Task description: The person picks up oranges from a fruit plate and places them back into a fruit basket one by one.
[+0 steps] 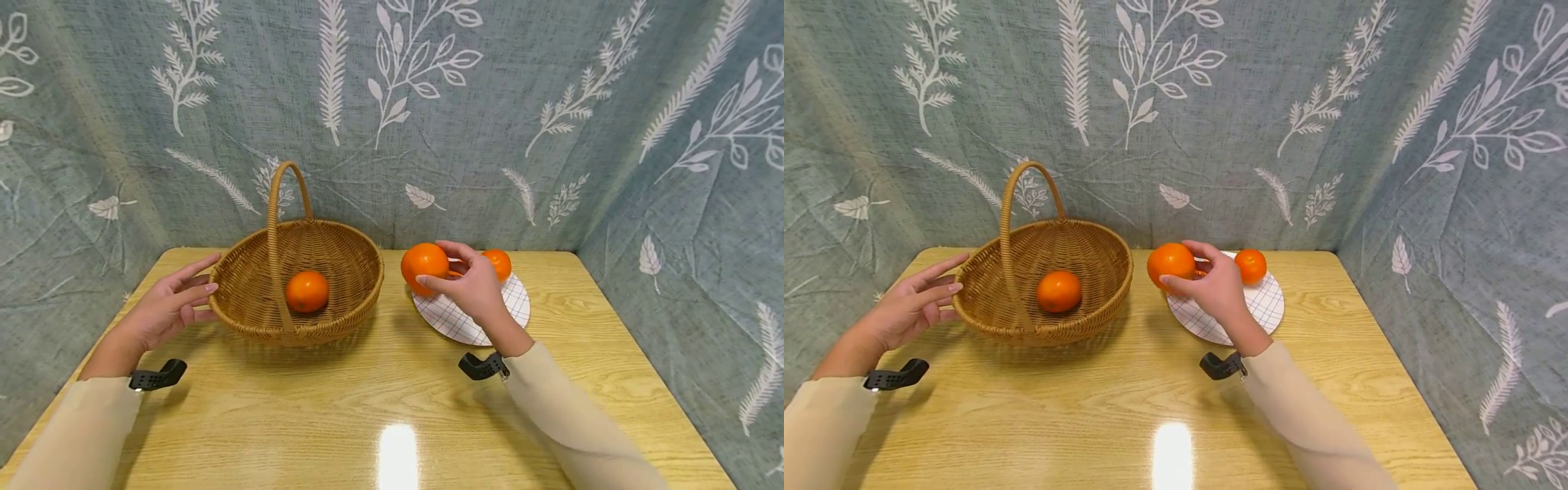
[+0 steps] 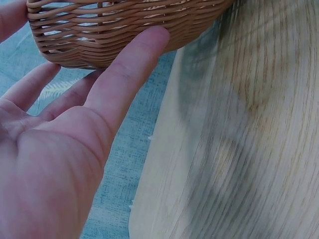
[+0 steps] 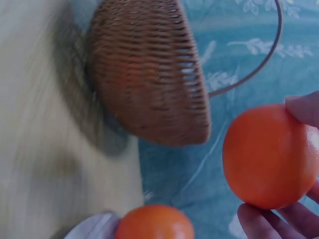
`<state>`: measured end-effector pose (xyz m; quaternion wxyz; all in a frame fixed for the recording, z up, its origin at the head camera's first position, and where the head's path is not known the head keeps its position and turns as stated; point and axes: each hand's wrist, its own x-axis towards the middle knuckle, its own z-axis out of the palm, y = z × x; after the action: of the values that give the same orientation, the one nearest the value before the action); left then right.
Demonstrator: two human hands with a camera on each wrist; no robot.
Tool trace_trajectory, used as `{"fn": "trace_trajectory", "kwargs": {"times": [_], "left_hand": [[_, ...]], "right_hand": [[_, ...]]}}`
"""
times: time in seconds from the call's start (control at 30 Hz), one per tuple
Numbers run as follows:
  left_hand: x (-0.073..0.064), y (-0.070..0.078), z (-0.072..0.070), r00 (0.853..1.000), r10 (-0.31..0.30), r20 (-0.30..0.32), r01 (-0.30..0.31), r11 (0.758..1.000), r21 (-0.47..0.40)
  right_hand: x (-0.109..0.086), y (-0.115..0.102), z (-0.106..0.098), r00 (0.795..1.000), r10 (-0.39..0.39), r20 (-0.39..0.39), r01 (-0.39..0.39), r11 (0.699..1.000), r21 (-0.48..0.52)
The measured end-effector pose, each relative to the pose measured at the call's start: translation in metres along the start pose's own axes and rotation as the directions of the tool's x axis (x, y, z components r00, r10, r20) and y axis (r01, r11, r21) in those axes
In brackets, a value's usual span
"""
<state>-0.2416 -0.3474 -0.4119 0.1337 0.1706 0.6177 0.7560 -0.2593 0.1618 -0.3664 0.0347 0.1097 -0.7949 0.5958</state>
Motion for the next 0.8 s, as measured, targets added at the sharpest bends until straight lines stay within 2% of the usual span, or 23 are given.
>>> {"fn": "trace_trajectory", "kwargs": {"times": [0.4,0.8], "left_hand": [[-0.001,0.001,0.001,1.0,-0.004,-0.019,0.004,0.999,0.031],[-0.002,0.001,0.002,1.0,0.017,-0.006,-0.017,1.0,0.019]], "right_hand": [[0.032,-0.032,0.03,0.998,-0.049,0.05,0.043,0.992,0.115],[0.06,-0.048,0.057,0.994,-0.084,0.075,0.073,0.987,0.142]]}}
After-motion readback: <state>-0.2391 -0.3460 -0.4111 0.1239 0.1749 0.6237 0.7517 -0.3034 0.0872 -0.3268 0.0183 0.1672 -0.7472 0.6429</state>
